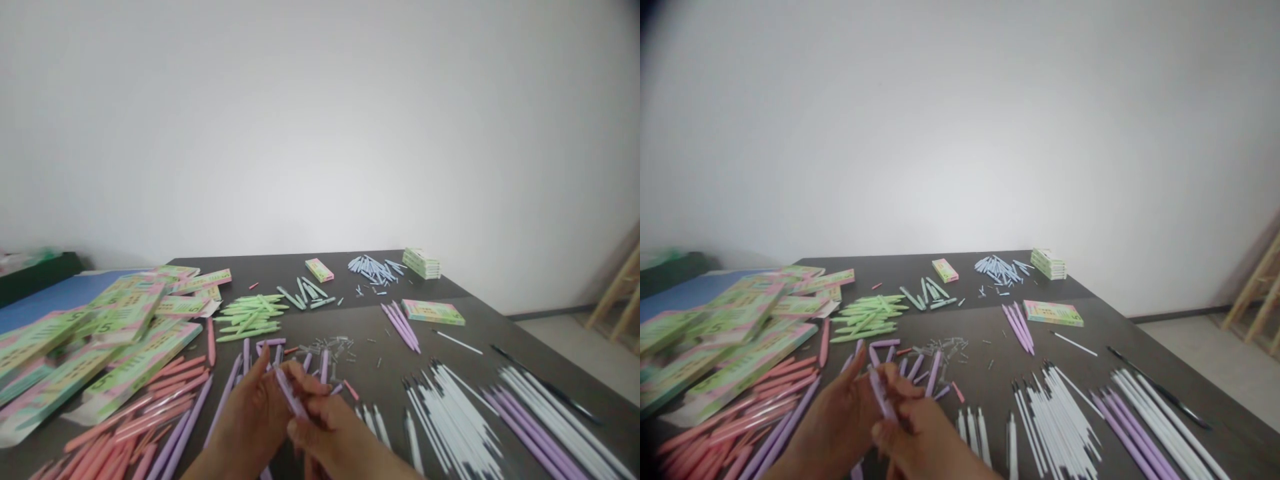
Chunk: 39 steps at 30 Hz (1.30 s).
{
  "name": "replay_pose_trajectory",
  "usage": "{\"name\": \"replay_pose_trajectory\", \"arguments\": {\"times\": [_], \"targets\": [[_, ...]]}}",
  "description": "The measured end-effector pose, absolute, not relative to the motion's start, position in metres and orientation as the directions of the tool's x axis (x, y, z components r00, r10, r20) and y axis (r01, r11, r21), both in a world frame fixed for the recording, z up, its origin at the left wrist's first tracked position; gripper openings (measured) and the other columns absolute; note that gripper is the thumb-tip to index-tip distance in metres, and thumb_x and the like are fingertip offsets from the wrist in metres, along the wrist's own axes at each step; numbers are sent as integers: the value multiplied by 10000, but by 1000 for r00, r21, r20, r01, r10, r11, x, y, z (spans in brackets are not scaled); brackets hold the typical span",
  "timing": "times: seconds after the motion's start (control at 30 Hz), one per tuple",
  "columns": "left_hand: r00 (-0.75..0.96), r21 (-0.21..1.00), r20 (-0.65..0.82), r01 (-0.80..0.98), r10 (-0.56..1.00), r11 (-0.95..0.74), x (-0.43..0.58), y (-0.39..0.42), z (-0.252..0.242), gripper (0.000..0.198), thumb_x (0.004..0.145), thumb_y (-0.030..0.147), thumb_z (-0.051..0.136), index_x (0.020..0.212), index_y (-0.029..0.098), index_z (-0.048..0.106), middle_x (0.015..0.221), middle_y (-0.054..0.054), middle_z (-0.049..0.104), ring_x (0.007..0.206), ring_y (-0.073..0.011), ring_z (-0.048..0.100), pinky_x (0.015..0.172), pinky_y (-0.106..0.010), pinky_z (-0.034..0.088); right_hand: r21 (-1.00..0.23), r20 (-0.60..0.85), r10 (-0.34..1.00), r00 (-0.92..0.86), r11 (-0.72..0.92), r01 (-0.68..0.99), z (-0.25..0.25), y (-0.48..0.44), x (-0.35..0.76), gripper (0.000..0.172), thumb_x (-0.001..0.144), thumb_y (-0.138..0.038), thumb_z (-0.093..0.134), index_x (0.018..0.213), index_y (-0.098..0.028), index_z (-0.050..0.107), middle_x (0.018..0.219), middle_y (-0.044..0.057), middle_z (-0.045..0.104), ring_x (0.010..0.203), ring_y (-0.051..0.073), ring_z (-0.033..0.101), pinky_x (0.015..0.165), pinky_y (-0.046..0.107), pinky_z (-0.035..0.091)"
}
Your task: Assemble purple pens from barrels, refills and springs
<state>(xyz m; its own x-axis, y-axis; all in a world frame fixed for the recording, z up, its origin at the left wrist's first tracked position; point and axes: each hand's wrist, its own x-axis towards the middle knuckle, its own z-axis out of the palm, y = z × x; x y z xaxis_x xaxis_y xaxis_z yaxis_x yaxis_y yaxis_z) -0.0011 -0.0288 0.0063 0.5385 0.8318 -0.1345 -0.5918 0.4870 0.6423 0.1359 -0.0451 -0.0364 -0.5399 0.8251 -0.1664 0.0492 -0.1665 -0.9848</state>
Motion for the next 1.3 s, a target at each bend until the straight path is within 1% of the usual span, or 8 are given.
{"name": "replay_pose_trajectory", "arguments": {"times": [0.07,0.13,0.27,0.47,0.63,0.97,1.2,1.3], "targets": [[572,570,-117,-631,812,526,3,-36,8,448,836,469,405,520,172,519,432,5,449,471,-139,504,521,-275,435,-990,-129,810,-572,-142,21,-42,-49,128,522,725,-643,503,757,-124,552,398,-63,468,286,45,391,330,139,278],[552,512,-121,-677,825,528,4,-38,7,441,838,397,421,456,179,453,354,65,264,352,-83,343,453,-232,396,-991,-95,788,-608,-135,-20,-43,-52,124,537,712,-639,519,741,-106,580,482,-27,526,366,46,440,383,146,309],[463,490,-171,-726,870,483,-2,-33,6,310,840,282,404,606,164,570,368,119,127,319,-50,125,421,-239,416,-961,-172,699,-694,-274,-38,-39,-56,125,512,678,-590,586,748,-83,620,579,13,571,432,48,475,438,152,331],[485,487,-207,-702,850,520,-7,-29,4,348,820,403,431,683,137,609,375,124,138,325,-56,155,427,-294,462,-925,-204,656,-727,-372,-76,-44,-58,125,501,638,-582,623,732,-91,581,561,27,589,493,115,568,507,228,439],[499,466,-170,-719,850,516,-9,-29,-1,253,781,259,432,649,141,613,382,119,96,324,-53,97,335,-198,337,-919,-190,665,-722,-379,-107,-47,-58,124,463,663,-532,637,759,-82,584,608,39,614,481,114,578,536,260,469],[456,469,-112,-759,883,451,-12,-27,1,285,791,243,398,619,156,607,383,114,65,325,-55,63,334,-192,253,-914,-192,669,-718,-388,-117,-42,-60,126,467,703,-535,605,799,-78,600,580,29,610,382,65,509,452,186,406],[446,527,-51,-747,893,404,-14,-33,6,261,771,274,422,751,155,654,380,111,105,341,-67,92,344,-199,242,-935,-211,669,-713,-350,-52,-36,-60,131,439,716,-505,610,838,-85,646,656,48,644,518,75,570,470,142,355],[421,542,-27,-756,907,367,-13,-34,10,290,800,291,394,759,157,649,382,110,116,344,-68,97,354,-203,260,-930,-208,676,-707,-361,-71,-37,-60,129,470,654,-529,651,833,-95,659,651,46,647,544,79,578,490,144,355]]}}
